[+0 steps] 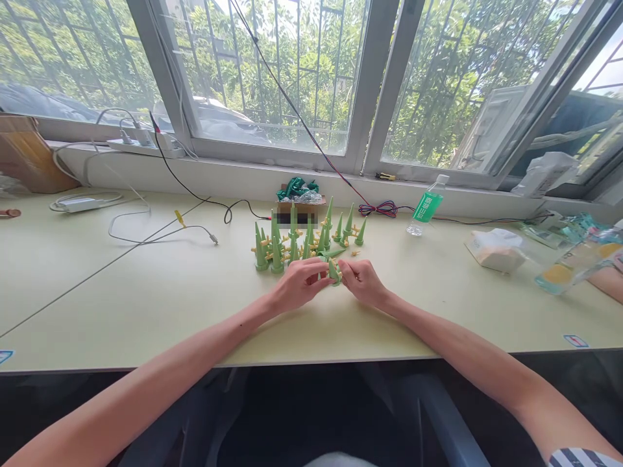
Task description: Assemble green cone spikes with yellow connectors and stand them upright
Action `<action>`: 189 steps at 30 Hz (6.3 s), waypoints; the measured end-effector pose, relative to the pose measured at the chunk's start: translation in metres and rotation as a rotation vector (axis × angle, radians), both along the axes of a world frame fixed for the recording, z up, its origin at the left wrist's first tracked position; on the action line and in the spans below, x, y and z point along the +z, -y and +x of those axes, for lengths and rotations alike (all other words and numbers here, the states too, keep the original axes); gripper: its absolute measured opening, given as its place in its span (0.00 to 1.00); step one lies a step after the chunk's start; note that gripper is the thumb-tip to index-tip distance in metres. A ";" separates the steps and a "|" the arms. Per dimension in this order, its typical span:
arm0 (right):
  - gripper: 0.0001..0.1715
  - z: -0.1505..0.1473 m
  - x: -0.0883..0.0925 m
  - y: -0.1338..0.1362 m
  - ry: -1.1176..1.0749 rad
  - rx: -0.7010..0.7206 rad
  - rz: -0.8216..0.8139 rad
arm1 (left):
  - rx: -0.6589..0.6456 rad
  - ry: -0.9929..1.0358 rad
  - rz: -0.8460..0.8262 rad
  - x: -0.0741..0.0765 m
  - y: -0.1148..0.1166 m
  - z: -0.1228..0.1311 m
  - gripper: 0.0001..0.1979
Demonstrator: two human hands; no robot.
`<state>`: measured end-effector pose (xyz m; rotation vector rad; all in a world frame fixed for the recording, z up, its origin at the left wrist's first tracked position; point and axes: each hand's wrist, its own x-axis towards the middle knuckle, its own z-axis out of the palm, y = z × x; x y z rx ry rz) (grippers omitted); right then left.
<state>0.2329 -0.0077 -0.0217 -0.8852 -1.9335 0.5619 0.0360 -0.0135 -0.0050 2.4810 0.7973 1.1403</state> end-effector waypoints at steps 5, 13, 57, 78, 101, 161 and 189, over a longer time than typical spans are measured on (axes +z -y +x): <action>0.32 -0.001 0.004 0.001 -0.007 -0.054 0.040 | 0.038 0.064 -0.027 -0.001 0.001 0.002 0.12; 0.30 0.001 0.006 0.004 -0.139 -0.106 -0.007 | 0.064 0.137 -0.305 0.004 0.005 0.004 0.31; 0.34 0.000 0.008 0.008 -0.060 0.047 0.048 | 0.026 0.058 0.059 -0.002 -0.003 0.001 0.13; 0.29 0.002 0.005 0.006 -0.136 -0.054 0.068 | -0.038 0.232 -0.593 0.007 0.002 0.006 0.26; 0.33 0.001 0.009 0.006 -0.008 0.073 0.075 | -0.210 0.258 -0.829 0.010 0.001 -0.002 0.23; 0.31 0.000 0.010 0.008 -0.028 0.066 -0.008 | -0.104 0.069 -0.773 0.008 0.005 0.001 0.24; 0.38 -0.003 0.008 0.009 -0.002 0.048 -0.021 | -0.047 0.042 -0.098 -0.001 0.002 0.005 0.08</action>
